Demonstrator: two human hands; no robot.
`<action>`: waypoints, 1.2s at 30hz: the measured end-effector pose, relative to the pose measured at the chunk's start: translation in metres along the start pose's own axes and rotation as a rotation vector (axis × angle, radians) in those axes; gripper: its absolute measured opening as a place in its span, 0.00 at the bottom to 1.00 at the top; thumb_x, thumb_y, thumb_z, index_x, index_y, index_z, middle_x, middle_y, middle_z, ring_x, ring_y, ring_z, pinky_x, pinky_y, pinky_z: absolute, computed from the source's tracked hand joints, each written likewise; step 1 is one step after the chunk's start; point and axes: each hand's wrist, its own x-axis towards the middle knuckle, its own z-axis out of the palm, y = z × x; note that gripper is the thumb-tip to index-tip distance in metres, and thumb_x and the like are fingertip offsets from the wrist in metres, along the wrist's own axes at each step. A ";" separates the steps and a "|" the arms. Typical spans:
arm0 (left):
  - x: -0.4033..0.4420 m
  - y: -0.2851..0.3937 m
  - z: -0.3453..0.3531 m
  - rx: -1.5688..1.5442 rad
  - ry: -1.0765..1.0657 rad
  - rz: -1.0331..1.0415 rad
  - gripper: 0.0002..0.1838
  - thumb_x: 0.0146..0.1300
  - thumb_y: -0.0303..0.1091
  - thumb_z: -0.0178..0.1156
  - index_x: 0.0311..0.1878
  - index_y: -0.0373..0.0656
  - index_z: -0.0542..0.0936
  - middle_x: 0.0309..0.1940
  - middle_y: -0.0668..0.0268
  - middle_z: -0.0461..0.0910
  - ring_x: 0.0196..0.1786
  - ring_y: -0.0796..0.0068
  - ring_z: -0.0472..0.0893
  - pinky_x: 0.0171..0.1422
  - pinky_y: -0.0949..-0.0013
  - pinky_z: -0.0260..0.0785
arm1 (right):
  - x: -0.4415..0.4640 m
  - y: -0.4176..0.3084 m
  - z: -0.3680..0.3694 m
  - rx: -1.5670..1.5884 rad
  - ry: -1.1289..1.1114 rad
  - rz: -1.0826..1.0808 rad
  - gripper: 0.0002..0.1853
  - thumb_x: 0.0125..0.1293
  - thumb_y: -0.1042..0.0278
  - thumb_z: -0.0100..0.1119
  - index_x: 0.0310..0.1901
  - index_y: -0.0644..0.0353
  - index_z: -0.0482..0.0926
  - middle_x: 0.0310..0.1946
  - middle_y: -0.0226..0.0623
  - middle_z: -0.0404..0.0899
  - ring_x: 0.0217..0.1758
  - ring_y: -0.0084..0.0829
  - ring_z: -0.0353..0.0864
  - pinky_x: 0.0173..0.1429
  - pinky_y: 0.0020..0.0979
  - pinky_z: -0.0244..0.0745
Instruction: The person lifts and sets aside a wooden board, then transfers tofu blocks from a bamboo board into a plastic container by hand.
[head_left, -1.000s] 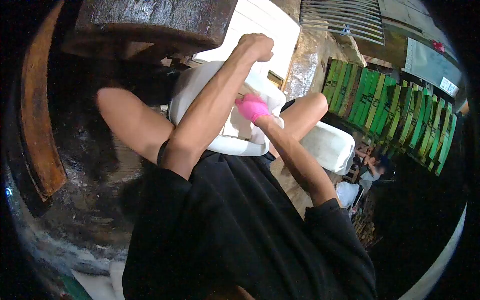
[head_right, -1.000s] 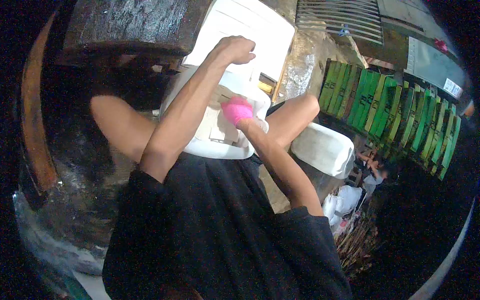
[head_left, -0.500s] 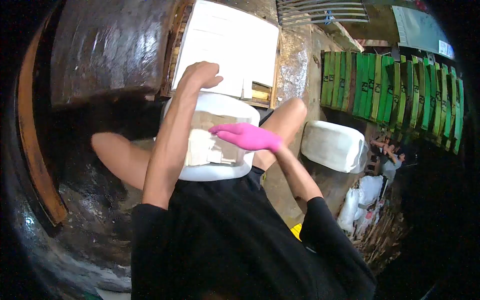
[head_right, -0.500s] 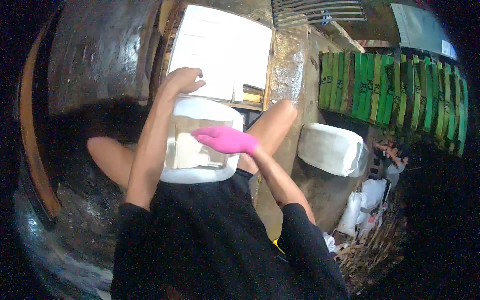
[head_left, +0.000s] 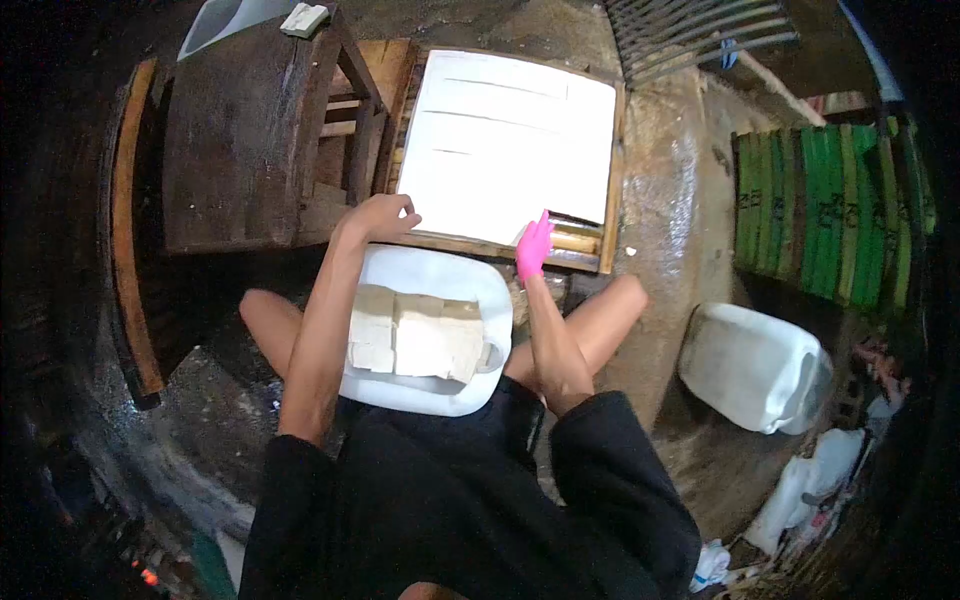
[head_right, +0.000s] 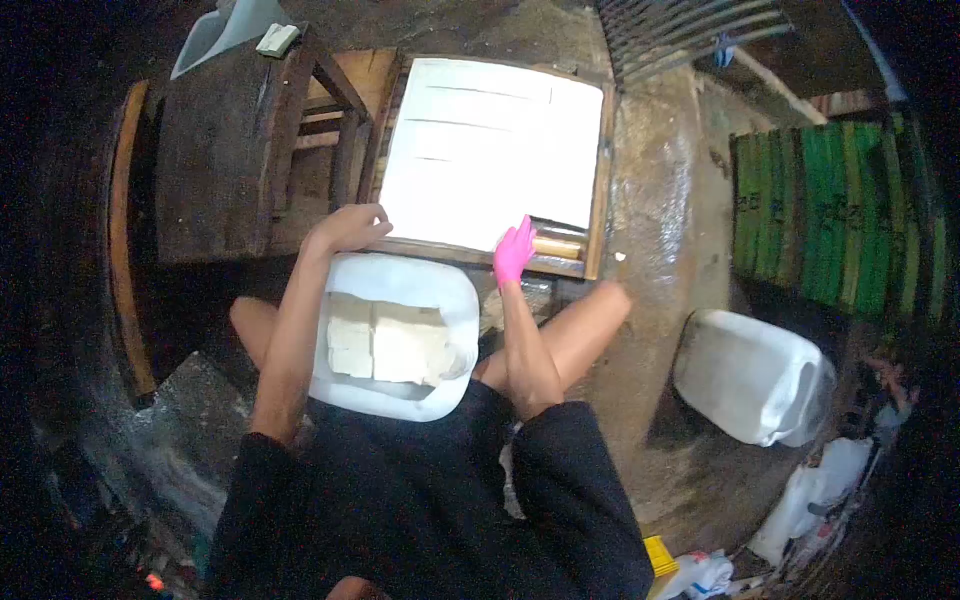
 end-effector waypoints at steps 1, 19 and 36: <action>0.001 -0.004 0.004 -0.012 0.007 -0.006 0.22 0.64 0.47 0.55 0.49 0.38 0.80 0.44 0.49 0.82 0.50 0.54 0.81 0.55 0.58 0.71 | -0.004 -0.002 0.002 0.326 -0.024 0.076 0.29 0.74 0.55 0.35 0.71 0.61 0.55 0.71 0.46 0.57 0.75 0.45 0.51 0.74 0.43 0.48; 0.001 0.002 0.004 -0.081 0.100 -0.116 0.23 0.64 0.49 0.55 0.51 0.38 0.79 0.47 0.53 0.82 0.51 0.57 0.81 0.55 0.59 0.71 | 0.006 0.006 -0.052 1.890 -0.823 0.677 0.38 0.59 0.41 0.36 0.68 0.56 0.63 0.71 0.49 0.59 0.71 0.63 0.56 0.63 0.77 0.52; -0.030 -0.027 0.017 -0.600 0.290 0.150 0.23 0.64 0.52 0.57 0.52 0.43 0.80 0.40 0.57 0.83 0.34 0.68 0.82 0.43 0.65 0.73 | -0.201 -0.229 -0.211 1.742 -1.157 0.359 0.50 0.55 0.33 0.53 0.74 0.53 0.52 0.76 0.46 0.42 0.75 0.68 0.41 0.68 0.76 0.44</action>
